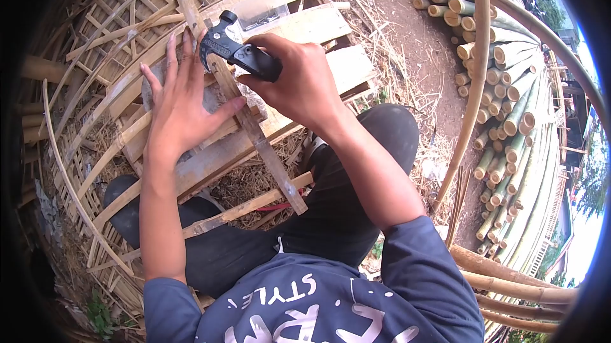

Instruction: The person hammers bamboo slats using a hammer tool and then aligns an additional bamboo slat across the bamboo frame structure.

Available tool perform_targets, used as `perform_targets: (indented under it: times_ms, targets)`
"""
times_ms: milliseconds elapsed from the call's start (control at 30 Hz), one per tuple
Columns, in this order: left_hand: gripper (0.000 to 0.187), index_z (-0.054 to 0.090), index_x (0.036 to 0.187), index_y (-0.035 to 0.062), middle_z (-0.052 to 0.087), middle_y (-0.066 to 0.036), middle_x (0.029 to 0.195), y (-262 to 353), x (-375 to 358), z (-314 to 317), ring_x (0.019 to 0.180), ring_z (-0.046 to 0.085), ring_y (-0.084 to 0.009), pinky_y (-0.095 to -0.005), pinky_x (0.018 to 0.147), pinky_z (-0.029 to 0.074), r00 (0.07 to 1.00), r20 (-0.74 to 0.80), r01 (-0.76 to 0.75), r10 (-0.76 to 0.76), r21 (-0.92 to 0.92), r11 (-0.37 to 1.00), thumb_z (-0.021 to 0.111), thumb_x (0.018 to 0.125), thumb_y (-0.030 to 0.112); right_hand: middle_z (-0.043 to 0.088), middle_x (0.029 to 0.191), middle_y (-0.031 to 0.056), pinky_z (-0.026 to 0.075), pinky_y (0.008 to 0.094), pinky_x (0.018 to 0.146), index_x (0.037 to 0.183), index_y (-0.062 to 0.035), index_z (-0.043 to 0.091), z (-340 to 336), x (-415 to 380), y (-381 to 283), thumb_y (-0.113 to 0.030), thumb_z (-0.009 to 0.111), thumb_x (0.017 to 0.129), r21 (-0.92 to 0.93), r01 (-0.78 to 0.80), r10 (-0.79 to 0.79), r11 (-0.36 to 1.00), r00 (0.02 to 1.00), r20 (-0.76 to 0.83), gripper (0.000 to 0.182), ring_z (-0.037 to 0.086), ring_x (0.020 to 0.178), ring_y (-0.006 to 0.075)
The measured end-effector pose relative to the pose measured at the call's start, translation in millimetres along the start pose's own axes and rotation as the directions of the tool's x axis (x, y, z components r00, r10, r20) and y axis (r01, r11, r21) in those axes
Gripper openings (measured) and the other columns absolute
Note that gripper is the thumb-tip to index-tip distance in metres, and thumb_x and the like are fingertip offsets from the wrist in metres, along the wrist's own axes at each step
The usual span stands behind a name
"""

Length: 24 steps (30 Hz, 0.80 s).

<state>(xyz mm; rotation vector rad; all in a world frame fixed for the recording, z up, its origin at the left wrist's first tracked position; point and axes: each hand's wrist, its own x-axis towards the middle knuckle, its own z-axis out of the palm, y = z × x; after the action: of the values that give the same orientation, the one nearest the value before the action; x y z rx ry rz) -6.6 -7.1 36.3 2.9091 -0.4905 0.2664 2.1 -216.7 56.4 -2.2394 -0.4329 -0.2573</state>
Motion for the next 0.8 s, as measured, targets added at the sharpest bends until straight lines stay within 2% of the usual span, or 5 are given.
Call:
perform_targets:
  times_ms: [267, 367, 467, 500, 800]
  targets:
    - [0.110, 0.017, 0.160, 0.0158, 0.027, -0.017, 0.162, -2.9, -0.2, 0.7, 0.152, 0.017, -0.0382, -0.0756, 0.113, 0.002, 0.995, -0.102, -0.028, 0.016, -0.112, 0.993, 0.068, 0.078, 0.068, 0.074, 0.099, 0.0121, 0.056, 0.0262, 0.078, 0.125, 0.0041, 0.060, -0.5, 0.9, -4.4, -0.011, 0.084, 0.079, 0.422, -0.265, 0.209, 0.867, 0.962, 0.176, 0.054, 0.068, 0.090, 0.0124]
    - [0.084, 0.046, 0.148, 0.0115, 0.042, -0.016, 0.154, -2.5, 4.4, -0.7, 0.148, 0.028, -0.0381, -0.0740, 0.113, 0.005, 0.967, -0.254, -0.023, -0.015, -0.146, 0.989, 0.074, 0.080, 0.054, 0.073, 0.101, 0.0132, 0.056, 0.0263, 0.078, 0.126, 0.0042, 0.059, -0.6, 0.9, -5.4, -0.010, 0.083, 0.080, 0.458, -0.253, 0.195, 0.852, 0.966, 0.171, 0.054, 0.068, 0.091, 0.0131]
    - [0.052, 0.069, 0.121, 0.0074, 0.056, -0.014, 0.140, -6.7, 8.1, -7.4, 0.141, 0.041, -0.0366, -0.0698, 0.114, 0.012, 0.900, -0.433, -0.144, 0.040, -0.210, 0.967, 0.078, 0.079, 0.037, 0.073, 0.102, 0.0138, 0.056, 0.0264, 0.079, 0.127, 0.0044, 0.059, 3.1, -0.3, -3.0, -0.008, 0.082, 0.080, 0.428, -0.179, 0.134, 0.886, 0.982, 0.133, 0.053, 0.068, 0.091, 0.0130]
    - [0.031, 0.075, 0.100, 0.0047, 0.065, -0.012, 0.124, -1.8, 9.8, -13.1, 0.130, 0.051, -0.0346, -0.0602, 0.112, 0.028, 0.850, -0.524, -0.195, 0.048, -0.229, 0.954, 0.080, 0.076, 0.024, 0.073, 0.102, 0.0135, 0.055, 0.0267, 0.080, 0.127, 0.0047, 0.058, 4.0, -1.2, -4.1, -0.007, 0.081, 0.081, 0.433, -0.176, 0.130, 0.884, 0.982, 0.135, 0.052, 0.068, 0.091, 0.0124]
    - [0.018, 0.074, 0.090, 0.0014, 0.071, -0.012, 0.096, 0.4, 11.3, -9.4, 0.098, 0.065, -0.0303, -0.0390, 0.085, 0.052, 0.804, -0.589, -0.361, 0.083, -0.372, 0.855, 0.078, 0.073, 0.001, 0.073, 0.097, 0.0114, 0.055, 0.0266, 0.079, 0.127, 0.0038, 0.059, 5.6, -5.8, -12.7, -0.006, 0.080, 0.080, 0.356, -0.176, 0.127, 0.918, 0.979, 0.157, 0.052, 0.066, 0.089, 0.0102]
